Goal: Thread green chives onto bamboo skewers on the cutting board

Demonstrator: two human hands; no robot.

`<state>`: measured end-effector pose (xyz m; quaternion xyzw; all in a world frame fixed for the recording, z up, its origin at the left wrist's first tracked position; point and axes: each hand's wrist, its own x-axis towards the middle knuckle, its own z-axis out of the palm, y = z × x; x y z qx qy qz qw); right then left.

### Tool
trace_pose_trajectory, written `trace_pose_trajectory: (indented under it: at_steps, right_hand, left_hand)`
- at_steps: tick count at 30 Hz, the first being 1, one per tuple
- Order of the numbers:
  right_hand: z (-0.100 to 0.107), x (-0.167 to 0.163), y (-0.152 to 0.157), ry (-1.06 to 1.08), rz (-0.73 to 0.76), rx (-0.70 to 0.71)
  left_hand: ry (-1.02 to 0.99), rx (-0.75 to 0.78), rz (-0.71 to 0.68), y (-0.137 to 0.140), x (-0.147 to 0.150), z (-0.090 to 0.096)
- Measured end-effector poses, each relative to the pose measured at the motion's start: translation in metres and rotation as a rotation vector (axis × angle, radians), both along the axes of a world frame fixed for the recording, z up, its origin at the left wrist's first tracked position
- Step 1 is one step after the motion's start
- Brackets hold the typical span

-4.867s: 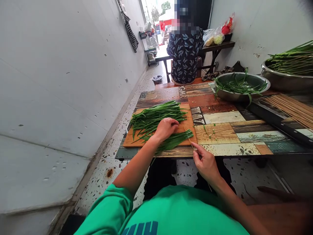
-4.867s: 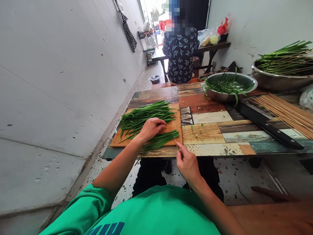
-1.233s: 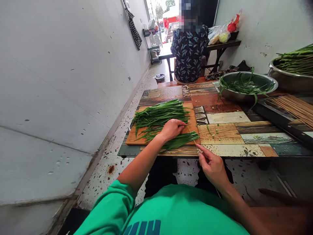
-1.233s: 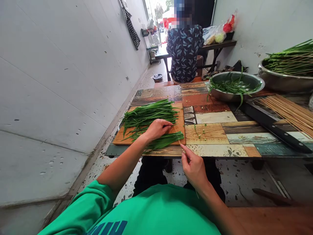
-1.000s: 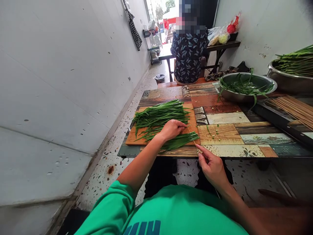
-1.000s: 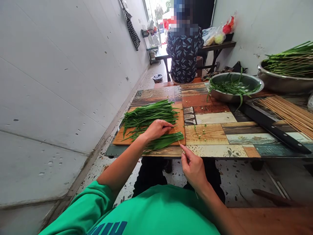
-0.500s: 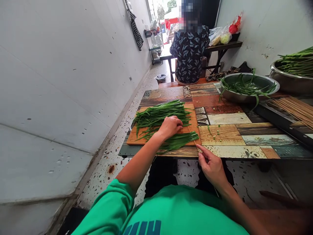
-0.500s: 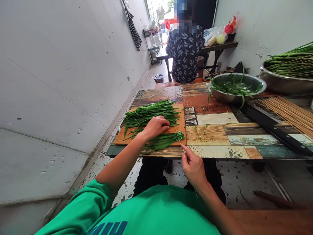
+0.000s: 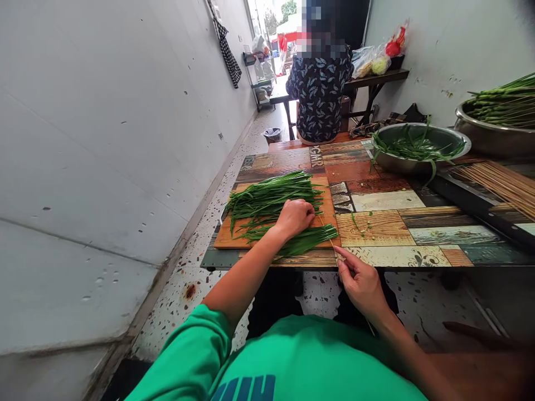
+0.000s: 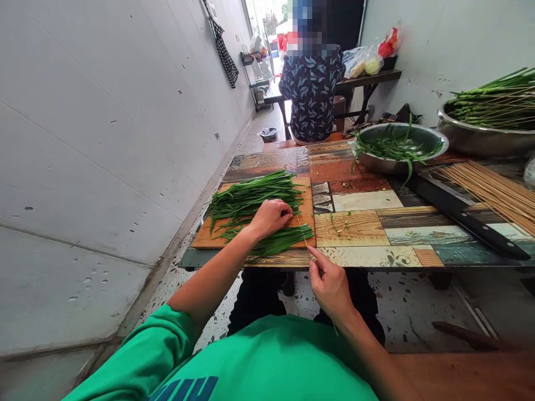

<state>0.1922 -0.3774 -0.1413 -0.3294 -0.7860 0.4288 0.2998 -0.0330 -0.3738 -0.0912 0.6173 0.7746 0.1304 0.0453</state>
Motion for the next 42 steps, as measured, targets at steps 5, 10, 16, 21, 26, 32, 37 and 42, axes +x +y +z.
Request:
trace_pose_trajectory:
  at_steps: [5, 10, 16, 21, 26, 32, 37, 42]
  right_hand:
    - [-0.0019, -0.0008, 0.0013, 0.005, -0.007, 0.008]
    - [-0.0018, -0.0011, 0.0011, 0.005, -0.009, 0.002]
    - [0.0008, -0.0008, 0.0009, -0.010, -0.007, -0.009]
    - [0.0051, -0.0004, 0.0006, -0.010, -0.003, -0.005]
    - [0.0061, -0.0007, 0.0012, -0.021, -0.007, 0.014]
    - [0.0061, -0.0010, 0.0015, -0.039, -0.020, 0.022]
    - [0.0060, -0.0019, 0.0012, -0.053, -0.010, 0.023]
    - [0.0044, -0.0047, 0.0026, -0.077, -0.016, 0.011]
  left_hand:
    - [-0.052, 0.001, 0.013, 0.0011, 0.0016, -0.0010]
    - [-0.075, 0.008, 0.014, 0.0012, 0.0015, -0.0024]
    - [-0.097, 0.024, 0.019, 0.0024, 0.0017, -0.0062]
    - [-0.095, 0.022, 0.028, 0.0029, 0.0031, -0.0042]
    - [-0.089, 0.019, 0.021, 0.0016, 0.0046, -0.0018]
    - [-0.099, 0.032, 0.005, 0.0004, 0.0042, -0.0035]
    - [-0.100, 0.028, -0.015, 0.0001, 0.0053, -0.0025]
    - [-0.115, 0.047, -0.129, -0.0056, 0.0053, -0.0035]
